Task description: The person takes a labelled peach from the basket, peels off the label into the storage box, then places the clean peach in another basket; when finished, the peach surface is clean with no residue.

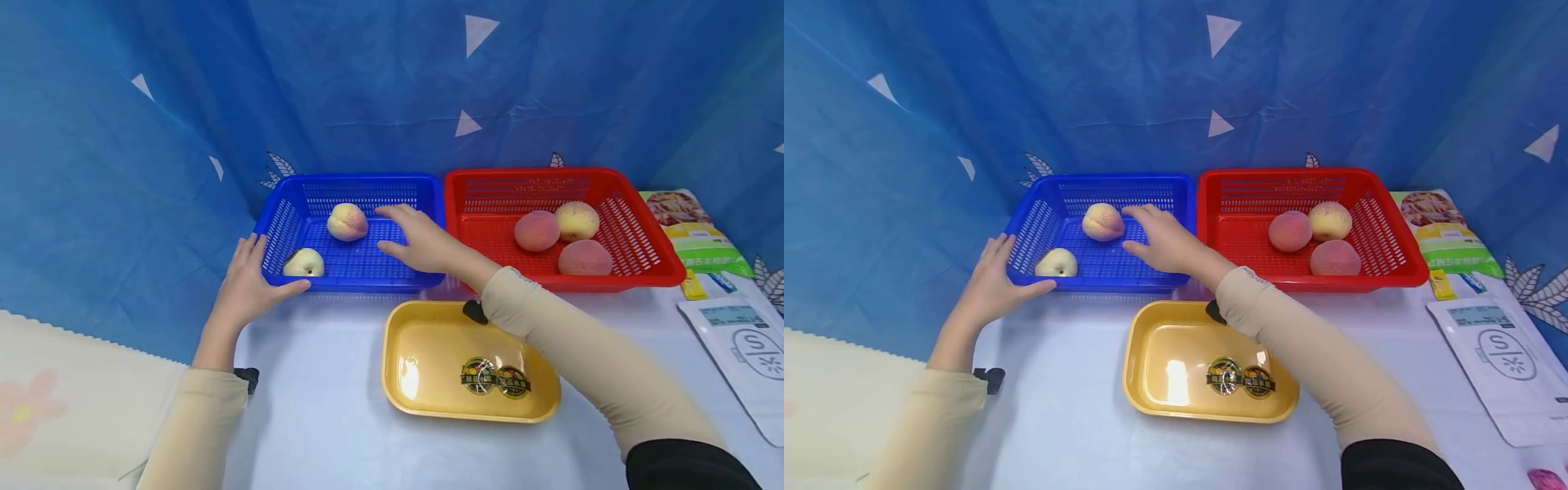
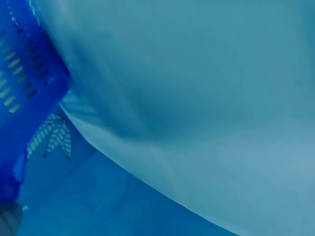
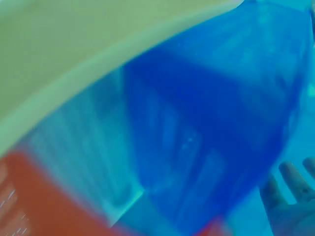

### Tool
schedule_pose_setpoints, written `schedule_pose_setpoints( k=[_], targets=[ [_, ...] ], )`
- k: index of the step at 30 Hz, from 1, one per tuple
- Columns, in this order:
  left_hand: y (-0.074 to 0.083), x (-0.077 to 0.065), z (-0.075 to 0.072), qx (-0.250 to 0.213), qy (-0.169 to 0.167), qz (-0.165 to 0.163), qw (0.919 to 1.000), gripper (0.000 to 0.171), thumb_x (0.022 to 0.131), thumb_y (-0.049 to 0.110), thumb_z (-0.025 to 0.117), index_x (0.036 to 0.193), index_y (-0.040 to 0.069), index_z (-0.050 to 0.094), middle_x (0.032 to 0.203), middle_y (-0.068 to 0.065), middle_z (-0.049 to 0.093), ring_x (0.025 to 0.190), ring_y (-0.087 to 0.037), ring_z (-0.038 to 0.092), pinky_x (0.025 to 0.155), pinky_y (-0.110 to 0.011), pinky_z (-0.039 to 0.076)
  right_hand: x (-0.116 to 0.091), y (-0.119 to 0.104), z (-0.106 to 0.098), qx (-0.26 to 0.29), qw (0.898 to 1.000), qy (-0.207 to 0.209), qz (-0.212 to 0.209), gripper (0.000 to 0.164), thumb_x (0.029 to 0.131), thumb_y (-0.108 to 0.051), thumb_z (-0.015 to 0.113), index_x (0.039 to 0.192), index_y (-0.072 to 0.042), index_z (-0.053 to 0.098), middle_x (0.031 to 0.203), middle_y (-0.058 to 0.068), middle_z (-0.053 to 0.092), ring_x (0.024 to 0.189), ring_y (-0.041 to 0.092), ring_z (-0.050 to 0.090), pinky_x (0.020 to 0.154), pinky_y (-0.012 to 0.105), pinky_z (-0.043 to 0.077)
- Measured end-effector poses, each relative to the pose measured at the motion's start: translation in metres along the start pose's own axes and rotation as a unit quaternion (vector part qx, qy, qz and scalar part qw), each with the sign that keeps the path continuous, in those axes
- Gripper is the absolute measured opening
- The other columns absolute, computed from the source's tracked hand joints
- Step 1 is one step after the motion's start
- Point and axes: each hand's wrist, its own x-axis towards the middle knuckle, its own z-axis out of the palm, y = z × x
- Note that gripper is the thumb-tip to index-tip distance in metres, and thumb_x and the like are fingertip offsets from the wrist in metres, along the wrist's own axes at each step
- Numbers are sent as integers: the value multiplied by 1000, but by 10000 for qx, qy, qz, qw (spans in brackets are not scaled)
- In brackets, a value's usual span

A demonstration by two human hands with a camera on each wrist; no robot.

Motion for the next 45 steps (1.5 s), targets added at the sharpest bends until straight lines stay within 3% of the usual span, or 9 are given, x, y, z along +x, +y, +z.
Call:
schedule_pose_setpoints(
  k=[9, 21, 26, 36, 45],
  targets=[
    [-16, 8, 4, -216, -270, -59, 9994, 135, 73, 69, 74, 158, 2, -6, 166, -19, -12, 152, -46, -7, 114, -75, 13, 44, -33, 43, 338, 9965, -596, -486, 63, 98, -31, 62, 151, -9, 37, 153, 9, 44, 144, 21, 42, 121, 35, 33],
    [-21, 8, 7, -174, -210, -260, 9993, 138, 72, 74, 72, 157, 4, -11, 166, -16, -16, 151, -50, 0, 112, -75, 18, 69, -49, 73, 946, 9913, -865, -310, 59, 100, -25, 59, 150, -4, 37, 154, 12, 43, 142, 26, 43, 116, 38, 40],
    [-22, 10, 9, -122, -145, -173, 9997, 138, 71, 75, 71, 157, 4, -10, 166, -17, -14, 151, -50, 1, 112, -75, 18, 75, -50, 77, 1079, 9906, -823, -148, 59, 100, -25, 59, 150, -4, 37, 151, 15, 46, 140, 28, 45, 115, 39, 41],
    [-22, 9, 12, -104, -78, -184, 9997, 139, 70, 75, 72, 158, 5, -10, 166, -18, -12, 151, -51, 3, 112, -74, 19, 78, -56, 77, 664, 9912, -1125, -215, 62, 97, -26, 64, 150, -6, 38, 148, 14, 50, 137, 26, 49, 113, 35, 43],
    [-21, 8, 11, -64, -48, -116, 9999, 138, 72, 74, 72, 158, 3, -9, 166, -19, -11, 150, -52, 4, 111, -75, 19, 86, -70, 58, 320, 9912, -1269, -180, 64, 99, -33, 61, 153, -9, 35, 151, 10, 48, 138, 25, 48, 111, 36, 45]
  ],
)
